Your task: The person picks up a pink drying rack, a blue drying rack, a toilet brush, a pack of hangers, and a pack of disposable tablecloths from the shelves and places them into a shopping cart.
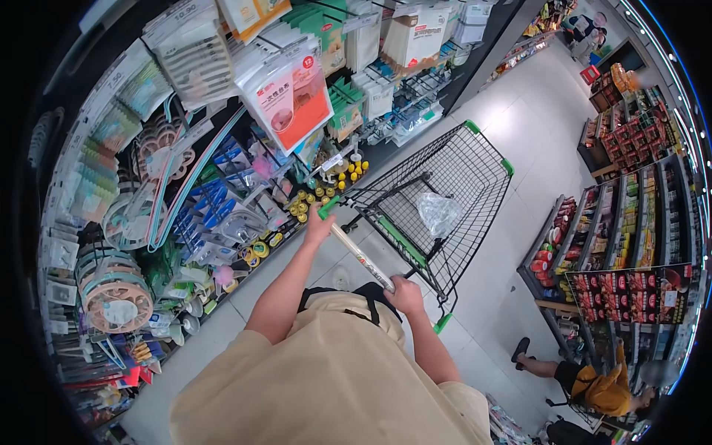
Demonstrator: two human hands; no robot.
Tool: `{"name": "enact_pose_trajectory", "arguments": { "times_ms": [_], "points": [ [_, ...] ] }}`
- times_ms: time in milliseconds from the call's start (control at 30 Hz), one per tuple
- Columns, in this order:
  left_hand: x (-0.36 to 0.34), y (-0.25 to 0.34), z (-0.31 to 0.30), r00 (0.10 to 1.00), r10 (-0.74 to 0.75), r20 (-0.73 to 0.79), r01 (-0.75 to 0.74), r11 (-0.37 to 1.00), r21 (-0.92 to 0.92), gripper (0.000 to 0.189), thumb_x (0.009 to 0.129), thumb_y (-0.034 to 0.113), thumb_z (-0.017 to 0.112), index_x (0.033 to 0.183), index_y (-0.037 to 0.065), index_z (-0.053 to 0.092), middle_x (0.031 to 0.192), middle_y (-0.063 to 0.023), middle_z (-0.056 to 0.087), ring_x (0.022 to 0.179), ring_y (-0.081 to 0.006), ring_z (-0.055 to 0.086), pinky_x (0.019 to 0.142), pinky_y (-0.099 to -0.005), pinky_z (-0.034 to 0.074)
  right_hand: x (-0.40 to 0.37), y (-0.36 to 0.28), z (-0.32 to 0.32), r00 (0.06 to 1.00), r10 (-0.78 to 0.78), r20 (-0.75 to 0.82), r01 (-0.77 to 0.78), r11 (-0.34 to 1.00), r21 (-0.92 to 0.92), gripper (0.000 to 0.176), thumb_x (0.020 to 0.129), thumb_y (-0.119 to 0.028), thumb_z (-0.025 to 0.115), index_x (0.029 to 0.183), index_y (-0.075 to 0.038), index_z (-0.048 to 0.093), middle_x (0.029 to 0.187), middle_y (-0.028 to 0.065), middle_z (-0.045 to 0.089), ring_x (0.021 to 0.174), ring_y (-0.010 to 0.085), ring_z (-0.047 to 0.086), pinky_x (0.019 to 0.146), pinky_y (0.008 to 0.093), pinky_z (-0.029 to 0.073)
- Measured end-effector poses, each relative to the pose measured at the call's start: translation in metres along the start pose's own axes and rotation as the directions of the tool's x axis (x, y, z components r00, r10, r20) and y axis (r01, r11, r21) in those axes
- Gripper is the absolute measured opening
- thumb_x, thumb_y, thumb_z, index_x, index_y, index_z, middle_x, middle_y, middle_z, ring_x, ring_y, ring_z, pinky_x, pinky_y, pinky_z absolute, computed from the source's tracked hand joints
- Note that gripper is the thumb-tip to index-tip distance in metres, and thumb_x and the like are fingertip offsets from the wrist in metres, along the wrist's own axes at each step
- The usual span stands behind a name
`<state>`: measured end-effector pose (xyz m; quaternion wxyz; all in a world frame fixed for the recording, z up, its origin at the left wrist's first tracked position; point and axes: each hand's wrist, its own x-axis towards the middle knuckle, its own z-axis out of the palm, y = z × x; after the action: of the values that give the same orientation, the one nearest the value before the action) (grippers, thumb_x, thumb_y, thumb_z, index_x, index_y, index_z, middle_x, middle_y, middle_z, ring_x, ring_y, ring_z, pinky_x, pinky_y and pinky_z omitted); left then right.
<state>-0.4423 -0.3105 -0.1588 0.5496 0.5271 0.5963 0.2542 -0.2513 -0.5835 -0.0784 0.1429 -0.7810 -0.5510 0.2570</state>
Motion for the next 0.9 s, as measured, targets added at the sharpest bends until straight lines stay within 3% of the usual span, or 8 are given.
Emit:
{"name": "enact_pose_trajectory", "arguments": {
  "times_ms": [267, 367, 467, 533, 567, 700, 800, 900],
  "points": [
    [-0.008, -0.031, -0.040, 0.999, 0.040, -0.011, -0.041, 0.998, -0.038, 0.067, 0.081, 0.027, 0.069, 0.138, 0.004, 0.041, 0.109, -0.0216, 0.065, 0.098, -0.0330, 0.066, 0.088, -0.0402, 0.050, -0.022, -0.035, 0.027, 1.000, 0.013, 0.022, -0.014, 1.000, 0.014, 0.028, 0.078, -0.027, 0.067, 0.098, -0.008, 0.068, 0.083, 0.0165, 0.069, 0.079, 0.0377, 0.067, 0.074, 0.0484, 0.054],
    [-0.038, -0.004, -0.061, 0.997, -0.065, 0.032, 0.068, 0.995, -0.075, 0.067, 0.080, 0.025, 0.069, 0.138, 0.004, 0.041, 0.108, -0.0217, 0.065, 0.096, -0.0323, 0.066, 0.087, -0.0401, 0.050, -0.035, -0.041, 0.040, 0.999, -0.024, -0.029, 0.024, 1.000, 0.000, 0.026, 0.078, -0.026, 0.067, 0.096, -0.008, 0.067, 0.082, 0.0152, 0.068, 0.079, 0.0364, 0.068, 0.073, 0.0477, 0.054],
    [-0.047, -0.013, -0.077, 0.997, -0.073, 0.029, 0.076, 0.994, -0.081, 0.068, 0.080, 0.025, 0.068, 0.138, 0.004, 0.040, 0.110, -0.0232, 0.065, 0.100, -0.0354, 0.065, 0.089, -0.0416, 0.049, -0.046, -0.054, 0.048, 0.996, -0.078, -0.046, 0.076, 0.996, -0.051, 0.029, 0.080, -0.026, 0.068, 0.101, -0.007, 0.068, 0.086, 0.0137, 0.068, 0.084, 0.0343, 0.067, 0.077, 0.0459, 0.054],
    [-0.044, -0.036, -0.081, 0.995, 0.035, -0.092, -0.031, 0.999, 0.039, 0.069, 0.080, 0.025, 0.067, 0.140, 0.004, 0.039, 0.113, -0.0252, 0.064, 0.103, -0.0389, 0.064, 0.091, -0.0433, 0.048, -0.057, -0.063, 0.055, 0.975, -0.154, -0.160, 0.138, 0.985, -0.103, 0.034, 0.081, -0.026, 0.068, 0.109, -0.007, 0.067, 0.091, 0.0126, 0.067, 0.090, 0.0323, 0.066, 0.082, 0.0441, 0.053],
    [-0.045, -0.040, -0.087, 0.997, -0.028, -0.068, 0.030, 0.999, 0.033, 0.072, 0.079, 0.025, 0.067, 0.141, 0.004, 0.038, 0.117, -0.0266, 0.063, 0.106, -0.0414, 0.063, 0.093, -0.0445, 0.048, -0.061, -0.067, 0.059, 0.980, -0.142, -0.136, 0.127, 0.985, -0.116, 0.041, 0.082, -0.027, 0.069, 0.117, -0.006, 0.064, 0.097, 0.0121, 0.067, 0.095, 0.0311, 0.065, 0.085, 0.0436, 0.052],
    [-0.050, -0.060, -0.113, 0.998, 0.023, -0.060, -0.019, 0.998, 0.058, 0.073, 0.079, 0.025, 0.067, 0.142, 0.003, 0.037, 0.117, -0.0258, 0.063, 0.104, -0.0383, 0.064, 0.093, -0.0431, 0.048, -0.084, -0.087, 0.081, 0.983, -0.097, -0.154, 0.082, 0.991, -0.101, 0.047, 0.081, -0.029, 0.071, 0.121, -0.007, 0.062, 0.101, 0.0133, 0.067, 0.100, 0.0324, 0.064, 0.090, 0.0429, 0.050],
    [-0.066, -0.067, -0.135, 0.997, 0.050, -0.060, -0.047, 0.998, 0.052, 0.071, 0.080, 0.024, 0.067, 0.140, 0.003, 0.037, 0.110, -0.0221, 0.064, 0.090, -0.0331, 0.067, 0.079, -0.0403, 0.054, -0.105, -0.104, 0.097, 0.981, -0.104, -0.166, 0.078, 0.985, -0.156, 0.042, 0.082, -0.025, 0.068, 0.118, -0.006, 0.061, 0.095, 0.0124, 0.067, 0.094, 0.0311, 0.066, 0.082, 0.0436, 0.052],
    [-0.092, -0.064, -0.161, 1.000, -0.008, -0.026, 0.008, 1.000, -0.019, 0.066, 0.080, 0.021, 0.067, 0.137, 0.004, 0.038, 0.099, -0.0155, 0.062, 0.067, -0.0239, 0.064, 0.050, -0.0328, 0.052, -0.127, -0.126, 0.115, 0.991, 0.021, -0.130, -0.048, 0.976, -0.212, 0.036, 0.081, -0.023, 0.068, 0.111, -0.006, 0.062, 0.090, 0.0121, 0.067, 0.089, 0.0313, 0.067, 0.079, 0.0437, 0.053]
  ]
}}
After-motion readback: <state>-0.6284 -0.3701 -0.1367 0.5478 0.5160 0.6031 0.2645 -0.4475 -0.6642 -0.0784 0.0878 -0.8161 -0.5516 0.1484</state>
